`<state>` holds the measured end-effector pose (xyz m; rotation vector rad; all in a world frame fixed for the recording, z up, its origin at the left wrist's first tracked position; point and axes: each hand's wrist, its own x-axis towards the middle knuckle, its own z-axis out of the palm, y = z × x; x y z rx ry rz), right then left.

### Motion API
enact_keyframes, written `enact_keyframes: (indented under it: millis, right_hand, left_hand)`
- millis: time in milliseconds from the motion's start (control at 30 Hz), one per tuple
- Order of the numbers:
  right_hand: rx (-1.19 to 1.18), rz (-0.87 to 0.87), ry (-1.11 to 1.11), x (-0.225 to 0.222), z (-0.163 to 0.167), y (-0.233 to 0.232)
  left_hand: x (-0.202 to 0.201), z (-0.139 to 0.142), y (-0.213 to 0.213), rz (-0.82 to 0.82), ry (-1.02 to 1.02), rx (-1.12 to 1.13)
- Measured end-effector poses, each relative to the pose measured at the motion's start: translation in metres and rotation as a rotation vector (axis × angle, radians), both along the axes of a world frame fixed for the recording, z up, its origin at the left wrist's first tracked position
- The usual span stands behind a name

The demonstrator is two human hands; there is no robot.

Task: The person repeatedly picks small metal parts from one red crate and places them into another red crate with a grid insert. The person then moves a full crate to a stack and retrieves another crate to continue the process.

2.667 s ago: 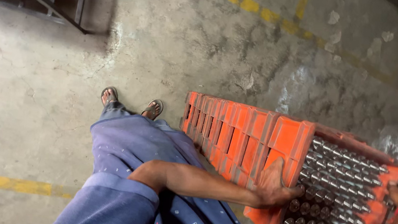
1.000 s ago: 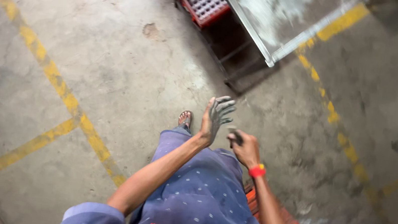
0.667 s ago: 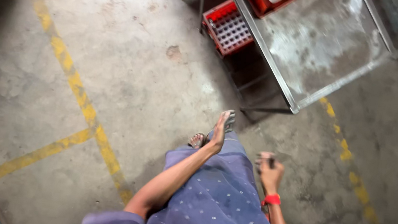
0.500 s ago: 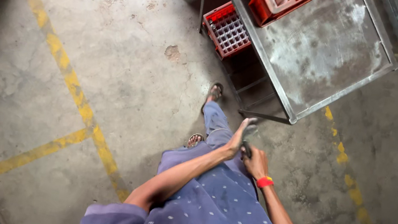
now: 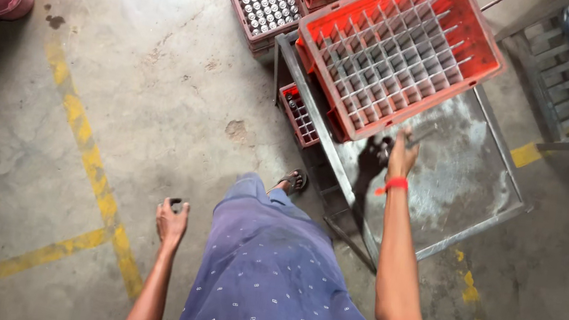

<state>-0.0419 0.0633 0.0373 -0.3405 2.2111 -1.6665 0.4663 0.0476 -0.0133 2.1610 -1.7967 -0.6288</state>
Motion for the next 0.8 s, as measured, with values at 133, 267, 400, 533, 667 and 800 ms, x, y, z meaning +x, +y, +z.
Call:
enact_keyframes:
  millis: [133, 267, 400, 533, 667, 800]
  right_hand:
    - [0.306, 0.076, -0.169, -0.038, 0.001, -0.051]
    - [0.197, 0.067, -0.177, -0.033, -0.019, -0.03]
    - [0.305, -0.106, -0.183, -0.005, -0.036, 0.055]
    - [0.239, -0.179, -0.147, -0.005, -0.041, 0.148]
    - [0.308, -0.236, -0.149, -0.019, -0.039, 0.229]
    - [0.401, -0.311, -0.187, -0.028, -0.037, 0.279]
  left_hand:
    - [-0.076, -0.007, -0.021, -0.068, 0.355, -0.033]
    - [-0.161, 0.013, -0.06, -0.213, 0.387, 0.071]
    - [-0.246, 0.033, -0.114, -0.616, 0.382, -0.304]
    - [-0.322, 0.021, -0.14, -0.877, 0.466, -0.153]
    - [-0.359, -0.005, -0.094, -0.973, 0.79, 0.326]
    - [-0.357, -0.018, -0.047, -1.095, 0.773, 0.289]
